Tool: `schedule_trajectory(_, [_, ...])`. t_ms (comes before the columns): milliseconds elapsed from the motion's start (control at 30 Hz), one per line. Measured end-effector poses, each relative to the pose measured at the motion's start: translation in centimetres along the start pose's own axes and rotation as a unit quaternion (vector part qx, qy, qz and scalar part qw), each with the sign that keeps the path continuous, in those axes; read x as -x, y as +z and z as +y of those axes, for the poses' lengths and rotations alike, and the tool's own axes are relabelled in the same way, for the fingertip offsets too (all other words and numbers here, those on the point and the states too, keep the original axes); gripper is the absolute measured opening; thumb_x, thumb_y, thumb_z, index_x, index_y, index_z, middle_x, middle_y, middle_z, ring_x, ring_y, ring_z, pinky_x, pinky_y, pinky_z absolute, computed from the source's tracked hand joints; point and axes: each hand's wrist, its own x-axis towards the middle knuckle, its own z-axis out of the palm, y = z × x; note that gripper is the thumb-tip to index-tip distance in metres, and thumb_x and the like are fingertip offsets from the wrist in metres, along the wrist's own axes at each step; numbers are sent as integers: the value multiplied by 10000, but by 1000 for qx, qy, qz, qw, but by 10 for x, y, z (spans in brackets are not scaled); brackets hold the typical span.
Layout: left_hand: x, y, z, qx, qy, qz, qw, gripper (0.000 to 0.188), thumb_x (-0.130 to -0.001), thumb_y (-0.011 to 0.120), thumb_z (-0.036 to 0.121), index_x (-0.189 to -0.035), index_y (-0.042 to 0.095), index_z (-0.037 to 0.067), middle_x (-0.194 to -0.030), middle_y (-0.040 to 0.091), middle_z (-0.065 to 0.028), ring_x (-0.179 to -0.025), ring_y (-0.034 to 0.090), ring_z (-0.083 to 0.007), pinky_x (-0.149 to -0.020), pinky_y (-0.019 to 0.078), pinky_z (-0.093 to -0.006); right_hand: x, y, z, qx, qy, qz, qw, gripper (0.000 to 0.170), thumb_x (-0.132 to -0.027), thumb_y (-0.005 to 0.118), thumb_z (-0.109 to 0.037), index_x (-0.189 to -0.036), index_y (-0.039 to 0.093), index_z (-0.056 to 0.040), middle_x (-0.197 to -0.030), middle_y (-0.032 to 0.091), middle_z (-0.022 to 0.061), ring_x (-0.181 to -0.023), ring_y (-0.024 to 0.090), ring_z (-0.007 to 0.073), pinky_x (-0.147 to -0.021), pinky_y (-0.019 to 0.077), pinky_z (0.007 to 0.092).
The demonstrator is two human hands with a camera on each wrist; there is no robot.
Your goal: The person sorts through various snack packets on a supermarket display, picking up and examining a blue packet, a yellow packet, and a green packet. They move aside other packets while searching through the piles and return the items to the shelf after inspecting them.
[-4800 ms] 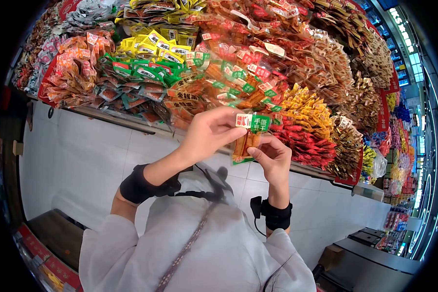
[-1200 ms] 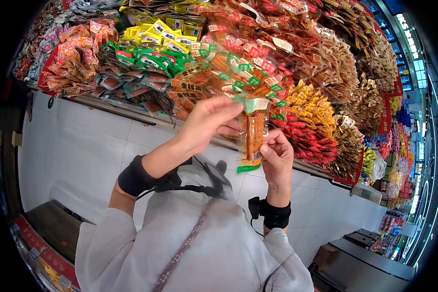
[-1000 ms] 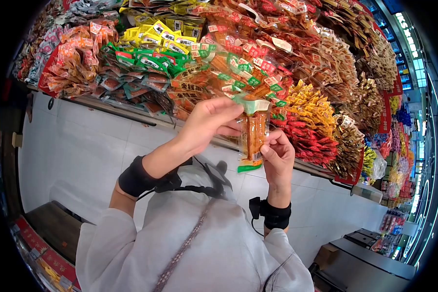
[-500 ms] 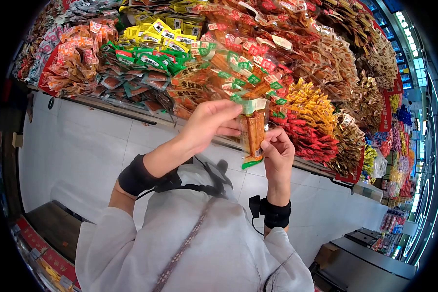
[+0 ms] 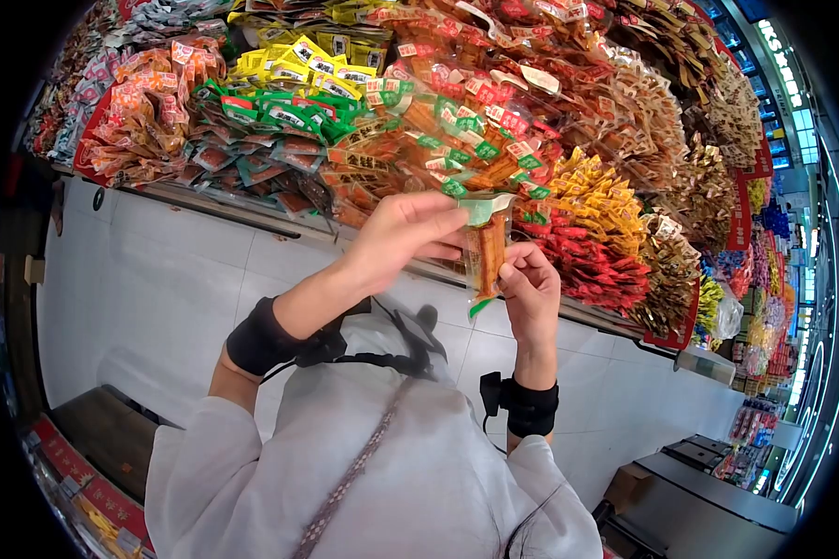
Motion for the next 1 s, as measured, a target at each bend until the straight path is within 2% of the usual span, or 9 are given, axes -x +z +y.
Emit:
schedule_trajectory(100, [8,1,4,-40,55,-98,993,260,-854,599,142,-1057,574,-19,-1005,602,-69,-916,606,-158,-760,500,-259,0,-9,6,-44,17,-53,997,215,-823,617,-75,-1001,523,0,-868,591,32,-771,538,87,-694,425,226])
schedule_trajectory(200, [5,0,-8,-107,133,-120,978,333,-808,645,102,-1109,553,-8,-1090,579,-68,-1010,562,-158,-823,481,-276,-3,-18,12,-161,40,-201,965,264,-836,616,-151,-1023,510,1,-930,587,48,-805,546,109,-710,425,233])
schedule_trajectory(267, [6,2,-6,-205,169,-116,957,462,-752,697,105,-1174,524,35,-1142,567,-63,-1070,524,-166,-915,427,-319,4,-13,10,-132,97,-198,966,291,-829,627,-178,-1028,508,-1,-946,582,47,-817,546,111,-721,423,231])
schedule_trajectory(400, [9,7,-8,-246,185,-183,934,271,-709,699,20,-966,616,45,-1078,606,-80,-1026,560,-173,-901,413,-334,3,-17,27,-164,180,-276,930,472,-820,632,-162,-1213,449,24,-1093,554,45,-952,511,99,-800,398,239])
schedule_trajectory(533, [19,4,-12,-278,161,-141,936,219,-707,711,36,-904,617,27,-959,654,-83,-991,585,-204,-919,410,-352,7,-14,21,-91,125,-247,957,396,-829,622,-149,-1165,497,18,-1085,566,46,-972,523,112,-837,402,258])
schedule_trajectory(600, [22,3,-9,-300,182,-123,928,233,-706,721,53,-913,618,21,-953,656,-84,-948,603,-190,-883,434,-333,10,-9,4,81,88,-151,981,361,-843,608,-217,-1099,529,27,-1057,576,75,-930,557,150,-834,427,296])
schedule_trajectory(733, [25,1,-13,-382,215,-81,895,207,-720,707,96,-888,607,26,-873,637,-78,-808,610,-191,-727,465,-297,14,-10,-15,109,-105,-142,978,480,-833,606,-353,-1080,523,50,-1034,556,126,-901,553,205,-818,440,342])
schedule_trajectory(900, [18,-1,-32,-480,288,-103,822,161,-709,678,91,-811,565,39,-749,578,-79,-679,557,-267,-600,437,-367,27,6,-28,318,-88,-73,941,316,-726,722,-90,-993,580,6,-927,582,66,-859,548,141,-757,448,268])
schedule_trajectory(1000, [17,2,-36,-506,307,-109,799,157,-716,675,101,-810,561,48,-740,573,-71,-681,559,-267,-595,436,-364,29,5,-21,341,-52,-35,938,230,-718,696,11,-925,597,-7,-876,588,44,-799,553,106,-691,453,224])
